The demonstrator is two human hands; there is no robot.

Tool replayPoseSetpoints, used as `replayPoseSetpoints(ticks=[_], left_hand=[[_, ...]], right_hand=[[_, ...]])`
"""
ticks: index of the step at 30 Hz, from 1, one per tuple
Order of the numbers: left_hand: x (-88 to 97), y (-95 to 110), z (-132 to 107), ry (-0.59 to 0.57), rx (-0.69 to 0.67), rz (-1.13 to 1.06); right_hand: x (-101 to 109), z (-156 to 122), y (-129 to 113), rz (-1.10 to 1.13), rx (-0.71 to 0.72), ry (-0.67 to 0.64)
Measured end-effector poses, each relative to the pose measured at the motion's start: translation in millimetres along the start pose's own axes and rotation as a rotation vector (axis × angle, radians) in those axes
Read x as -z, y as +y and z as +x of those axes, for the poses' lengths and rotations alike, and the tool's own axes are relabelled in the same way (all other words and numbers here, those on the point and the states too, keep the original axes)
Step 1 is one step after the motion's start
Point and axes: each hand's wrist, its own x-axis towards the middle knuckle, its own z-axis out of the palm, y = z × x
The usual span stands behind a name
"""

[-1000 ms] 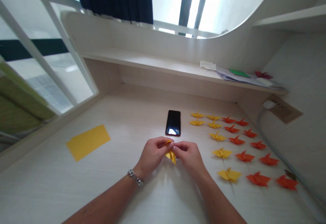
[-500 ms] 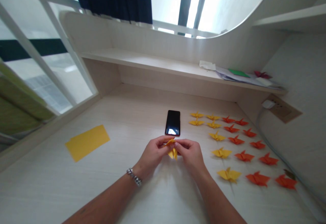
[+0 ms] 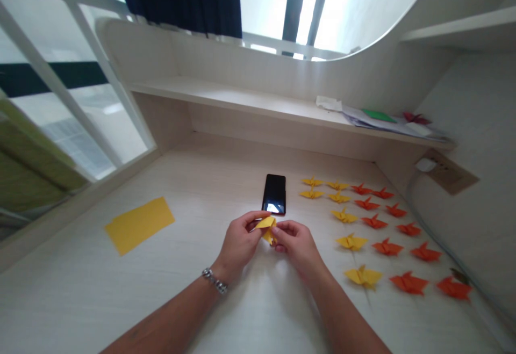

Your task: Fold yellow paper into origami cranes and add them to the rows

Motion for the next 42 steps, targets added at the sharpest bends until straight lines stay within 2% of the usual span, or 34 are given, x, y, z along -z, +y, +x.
replayPoseSetpoints(ticks=[5, 9, 18, 27, 34, 39, 42], left_hand=[[0.4, 0, -1, -0.051, -0.001, -0.007], [2.9, -1, -2, -0.111, -0.081, 0.105], [5.8, -11, 1, -0.049, -0.109, 0.146], [5.6, -10, 0, 0.021, -0.121, 0.175], [4.3, -10, 0, 0.057, -0.123, 0.159], [5.5, -11, 1, 0.082, -0.133, 0.167], [6.0, -11, 1, 0.082, -0.134, 0.184]], right_hand=[[0, -1, -1, -0.048, 0.005, -0.014], [3, 1, 1, -0.121, 0.068, -0.04], [1, 1, 5, -0.149, 0.121, -0.082], [0, -2, 3, -0.185, 0.089, -0.132], [-3, -6, -4, -0.131, 0.058, -0.128], [-3, -5, -1, -0.065, -0.021, -0.128], [-3, -5, 2, -0.116, 0.0, -0.15]])
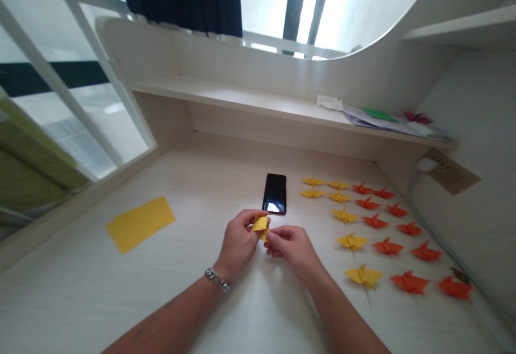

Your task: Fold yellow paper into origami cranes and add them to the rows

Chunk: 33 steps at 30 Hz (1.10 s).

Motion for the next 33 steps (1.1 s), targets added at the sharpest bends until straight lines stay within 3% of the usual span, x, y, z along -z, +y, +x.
replayPoseSetpoints(ticks=[13, 23, 28, 33], left_hand=[[0.4, 1, 1, 0.038, 0.001, -0.023], [-0.4, 4, 0, 0.044, -0.016, -0.015], [-0.4, 3, 1, 0.072, 0.004, -0.004], [-0.6, 1, 2, 0.086, 0.013, -0.018]], right_hand=[[0, 1, -1, 0.09, -0.022, -0.013], [2, 4, 8, -0.168, 0.093, -0.032], [2, 3, 7, -0.109, 0.102, -0.062], [2, 1, 2, -0.007, 0.022, -0.077]])
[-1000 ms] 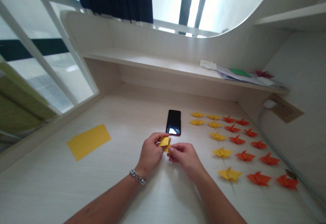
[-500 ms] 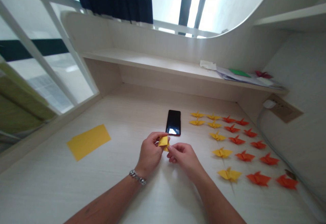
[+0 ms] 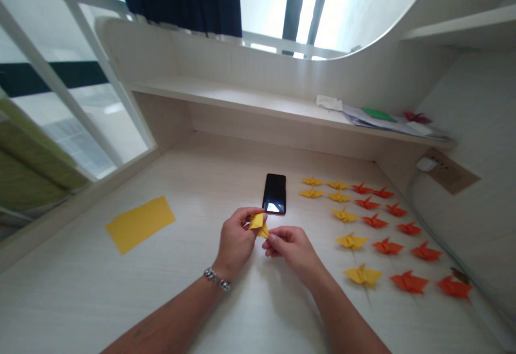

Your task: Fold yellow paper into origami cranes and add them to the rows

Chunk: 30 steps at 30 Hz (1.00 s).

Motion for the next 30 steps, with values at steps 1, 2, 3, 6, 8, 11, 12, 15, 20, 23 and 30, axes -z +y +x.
replayPoseSetpoints(ticks=[1, 2, 3, 6, 8, 11, 12, 15, 20, 23, 30], left_hand=[[0.0, 0.0, 0.0, 0.002, 0.001, -0.003], [0.0, 0.2, -0.1, 0.005, 0.001, -0.004], [0.1, 0.4, -0.2, 0.005, 0.001, -0.005], [0.0, 1.1, -0.6, -0.008, -0.008, -0.005], [-0.1, 1.3, -0.6, -0.018, -0.013, 0.001], [-0.3, 1.3, -0.7, -0.016, -0.003, 0.008], [-0.4, 1.2, -0.8, -0.014, 0.001, 0.009], [-0.2, 0.2, -1.2, -0.005, 0.009, 0.011], [1.0, -5.0, 1.2, 0.021, 0.03, -0.01], [2.0, -6.9, 3.0, 0.031, 0.031, -0.019], [2.2, -0.4, 1.3, 0.039, 0.025, -0.028]], right_hand=[[0.1, -0.2, -0.9, 0.02, -0.018, 0.006], [0.1, -0.2, -1.5, 0.031, -0.03, 0.017], [0.0, 0.0, -1.7, 0.029, -0.032, 0.029], [-0.7, 0.9, -0.4, -0.059, 0.015, 0.054], [-1.0, 1.4, 1.7, -0.126, 0.057, 0.048], [-1.3, 1.2, 4.0, -0.136, 0.081, 0.023], [-1.5, 0.9, 4.1, -0.118, 0.077, 0.016], [-2.1, 0.0, 2.5, -0.054, 0.045, 0.007], [-0.6, 0.4, -1.9, 0.068, -0.032, 0.001], [0.6, 1.6, -2.3, 0.098, -0.039, 0.042], [-1.8, -0.7, -0.9, -0.175, 0.125, 0.108]])
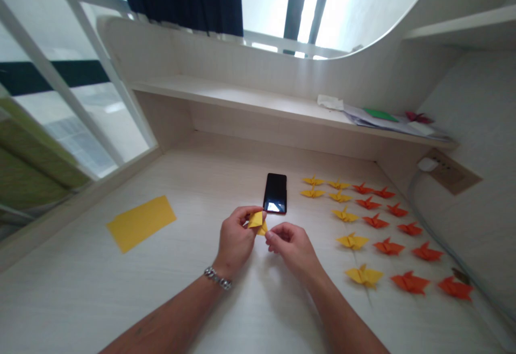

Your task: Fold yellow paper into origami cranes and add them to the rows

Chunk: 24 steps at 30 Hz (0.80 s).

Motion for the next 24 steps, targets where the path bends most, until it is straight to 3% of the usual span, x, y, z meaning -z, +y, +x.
replayPoseSetpoints(ticks=[13, 24], left_hand=[[-0.1, 0.2, -1.6, 0.008, -0.048, 0.019], [-3.5, 1.4, -4.4, -0.091, 0.014, -0.096]], right_hand=[[-0.3, -7.8, -4.5, -0.456, 0.277, 0.042], [-2.1, -1.3, 3.3, -0.057, 0.049, -0.024]])
